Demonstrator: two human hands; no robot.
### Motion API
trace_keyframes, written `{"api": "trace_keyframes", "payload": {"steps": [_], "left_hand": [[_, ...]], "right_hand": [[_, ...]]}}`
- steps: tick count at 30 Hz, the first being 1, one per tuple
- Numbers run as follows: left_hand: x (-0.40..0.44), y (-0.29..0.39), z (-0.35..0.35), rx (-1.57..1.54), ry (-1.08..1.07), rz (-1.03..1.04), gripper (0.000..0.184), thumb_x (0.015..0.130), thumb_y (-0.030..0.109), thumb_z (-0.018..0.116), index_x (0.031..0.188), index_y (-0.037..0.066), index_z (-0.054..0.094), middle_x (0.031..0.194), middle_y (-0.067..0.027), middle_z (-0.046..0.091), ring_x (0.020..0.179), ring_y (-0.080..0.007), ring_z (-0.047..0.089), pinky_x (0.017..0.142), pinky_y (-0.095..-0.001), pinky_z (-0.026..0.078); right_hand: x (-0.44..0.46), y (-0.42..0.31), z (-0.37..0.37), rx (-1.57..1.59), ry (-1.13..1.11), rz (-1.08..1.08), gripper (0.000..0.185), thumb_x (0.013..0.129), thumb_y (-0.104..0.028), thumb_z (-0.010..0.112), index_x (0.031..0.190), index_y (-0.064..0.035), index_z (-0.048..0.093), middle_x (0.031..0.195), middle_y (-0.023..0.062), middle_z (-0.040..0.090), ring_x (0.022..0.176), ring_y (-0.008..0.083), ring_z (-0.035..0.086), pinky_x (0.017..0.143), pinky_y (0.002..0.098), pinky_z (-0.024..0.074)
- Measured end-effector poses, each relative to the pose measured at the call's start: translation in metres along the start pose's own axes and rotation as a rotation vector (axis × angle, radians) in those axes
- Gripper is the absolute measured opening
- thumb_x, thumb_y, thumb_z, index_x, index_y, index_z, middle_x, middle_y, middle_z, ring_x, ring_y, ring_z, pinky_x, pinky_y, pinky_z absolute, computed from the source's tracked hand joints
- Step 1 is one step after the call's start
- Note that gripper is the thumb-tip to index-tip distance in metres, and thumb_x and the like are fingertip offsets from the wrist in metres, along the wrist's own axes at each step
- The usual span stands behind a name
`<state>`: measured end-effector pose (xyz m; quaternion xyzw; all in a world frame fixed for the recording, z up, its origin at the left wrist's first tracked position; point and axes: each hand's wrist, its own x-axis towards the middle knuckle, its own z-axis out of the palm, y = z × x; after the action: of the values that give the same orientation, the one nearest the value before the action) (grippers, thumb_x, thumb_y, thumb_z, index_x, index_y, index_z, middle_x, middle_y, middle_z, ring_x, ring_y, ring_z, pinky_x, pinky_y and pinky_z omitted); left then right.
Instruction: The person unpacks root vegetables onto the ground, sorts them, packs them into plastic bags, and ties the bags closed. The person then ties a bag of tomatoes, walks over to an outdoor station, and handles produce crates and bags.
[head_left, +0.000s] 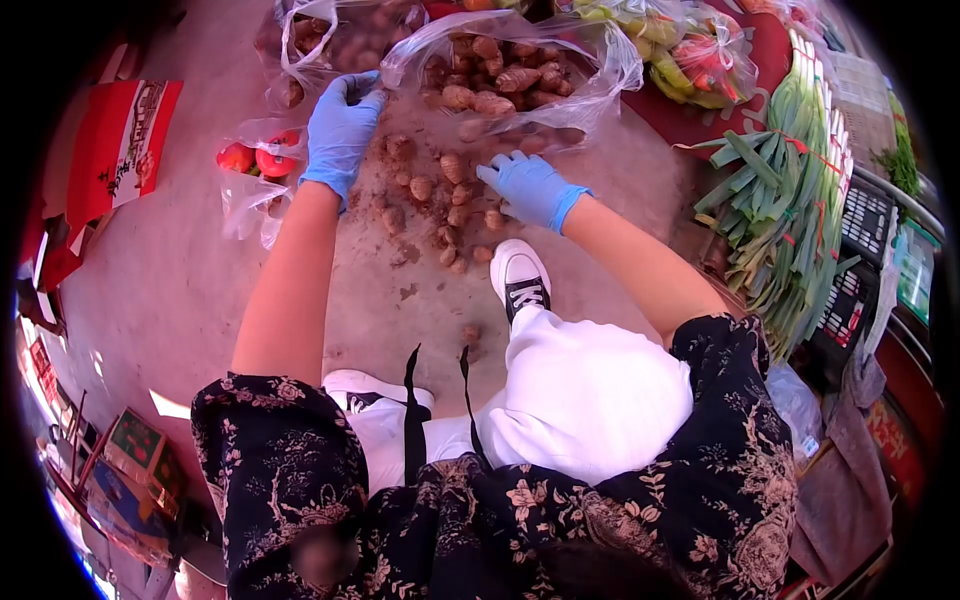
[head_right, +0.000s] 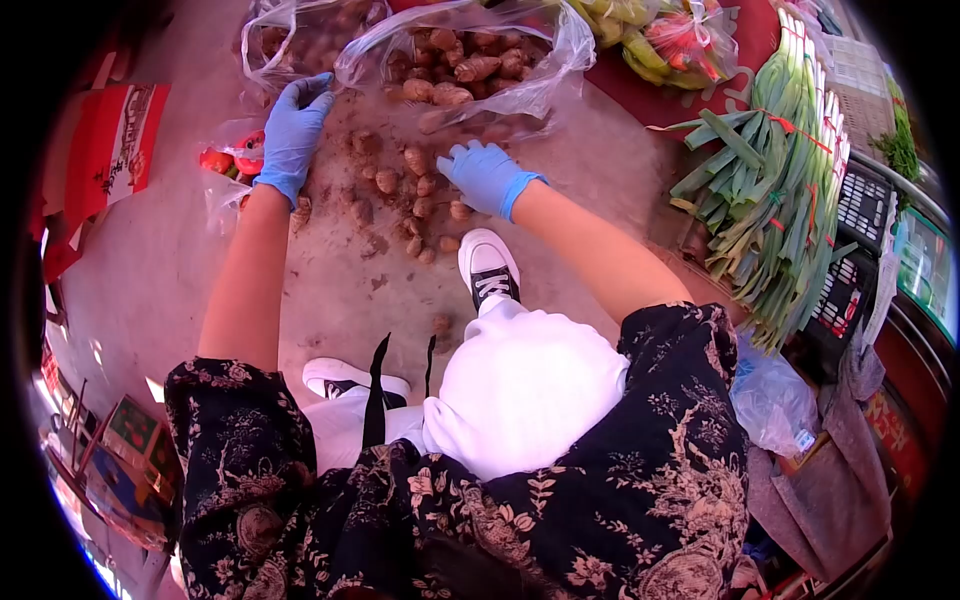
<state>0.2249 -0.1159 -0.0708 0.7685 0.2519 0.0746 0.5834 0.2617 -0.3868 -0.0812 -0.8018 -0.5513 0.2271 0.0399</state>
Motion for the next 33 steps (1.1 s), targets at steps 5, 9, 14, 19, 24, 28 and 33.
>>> {"api": "trace_keyframes", "payload": {"steps": [5, 9, 14, 19, 24, 28, 33], "left_hand": [[-0.088, -0.046, 0.012, 0.416, 0.013, -0.009, 0.034, 0.070, 0.017, 0.065, 0.102, 0.007, 0.060, 0.098, -0.0170, 0.058, 0.096, -0.0308, 0.054, 0.085, -0.0371, 0.043], [-0.146, -0.070, 0.023, 0.664, -0.097, -0.302, 0.080, 0.066, 0.016, 0.072, 0.134, 0.011, 0.031, 0.120, -0.0254, 0.043, 0.107, -0.0384, 0.048, 0.091, -0.0411, 0.043], [-0.157, -0.083, 0.038, 0.492, -0.132, -0.350, 0.107, 0.062, 0.011, 0.076, 0.142, 0.012, 0.004, 0.117, -0.0280, 0.042, 0.106, -0.0412, 0.048, 0.091, -0.0411, 0.043], [-0.131, -0.080, 0.043, 0.407, -0.055, -0.338, 0.092, 0.064, 0.012, 0.074, 0.139, 0.015, 0.019, 0.115, -0.0236, 0.042, 0.100, -0.0400, 0.052, 0.088, -0.0408, 0.045], [-0.107, -0.105, 0.036, 0.449, -0.150, -0.251, 0.051, 0.066, 0.008, 0.066, 0.114, 0.012, 0.050, 0.106, -0.0186, 0.049, 0.089, -0.0357, 0.055, 0.081, -0.0400, 0.047], [-0.111, -0.088, 0.006, 0.423, 0.144, -0.064, 0.041, 0.066, 0.005, 0.062, 0.106, 0.011, 0.053, 0.099, -0.0153, 0.053, 0.088, -0.0332, 0.055, 0.077, -0.0404, 0.046], [-0.101, -0.107, -0.051, 0.819, 0.243, 0.174, 0.049, 0.065, 0.005, 0.061, 0.113, 0.012, 0.052, 0.103, -0.0159, 0.053, 0.094, -0.0346, 0.051, 0.083, -0.0445, 0.041]], "right_hand": [[-0.001, 0.008, 0.063, -0.164, -0.076, -0.155, 0.032, 0.072, -0.016, 0.062, 0.103, -0.0154, 0.056, 0.102, 0.0099, 0.055, 0.097, 0.0288, 0.053, 0.077, 0.0439, 0.0438], [0.022, 0.008, 0.056, 0.521, 0.025, 0.220, 0.025, 0.073, -0.012, 0.058, 0.098, -0.0116, 0.056, 0.100, 0.0107, 0.054, 0.093, 0.0321, 0.054, 0.079, 0.0421, 0.0446], [0.054, -0.013, 0.045, 0.577, 0.089, 0.402, 0.074, 0.069, -0.030, 0.071, 0.128, -0.0052, 0.035, 0.123, 0.0276, 0.041, 0.109, 0.0387, 0.048, 0.090, 0.0388, 0.0426], [0.072, -0.036, 0.037, 0.403, -0.045, 0.389, 0.075, 0.065, -0.024, 0.074, 0.129, -0.0096, 0.036, 0.121, 0.0314, 0.038, 0.104, 0.0426, 0.051, 0.088, 0.0405, 0.0442], [0.083, -0.038, 0.043, 0.329, -0.097, 0.194, 0.038, 0.068, -0.008, 0.063, 0.103, -0.0102, 0.048, 0.109, 0.0274, 0.042, 0.089, 0.0431, 0.054, 0.080, 0.0423, 0.0475], [0.091, -0.041, 0.026, 0.468, 0.162, 0.264, 0.038, 0.070, -0.007, 0.064, 0.104, -0.0135, 0.048, 0.111, 0.0238, 0.040, 0.092, 0.0411, 0.052, 0.080, 0.0413, 0.0469], [0.140, -0.049, -0.001, 0.160, 0.163, 0.198, 0.048, 0.071, -0.015, 0.068, 0.113, -0.0133, 0.045, 0.114, 0.0242, 0.041, 0.092, 0.0394, 0.056, 0.078, 0.0419, 0.0483]]}}
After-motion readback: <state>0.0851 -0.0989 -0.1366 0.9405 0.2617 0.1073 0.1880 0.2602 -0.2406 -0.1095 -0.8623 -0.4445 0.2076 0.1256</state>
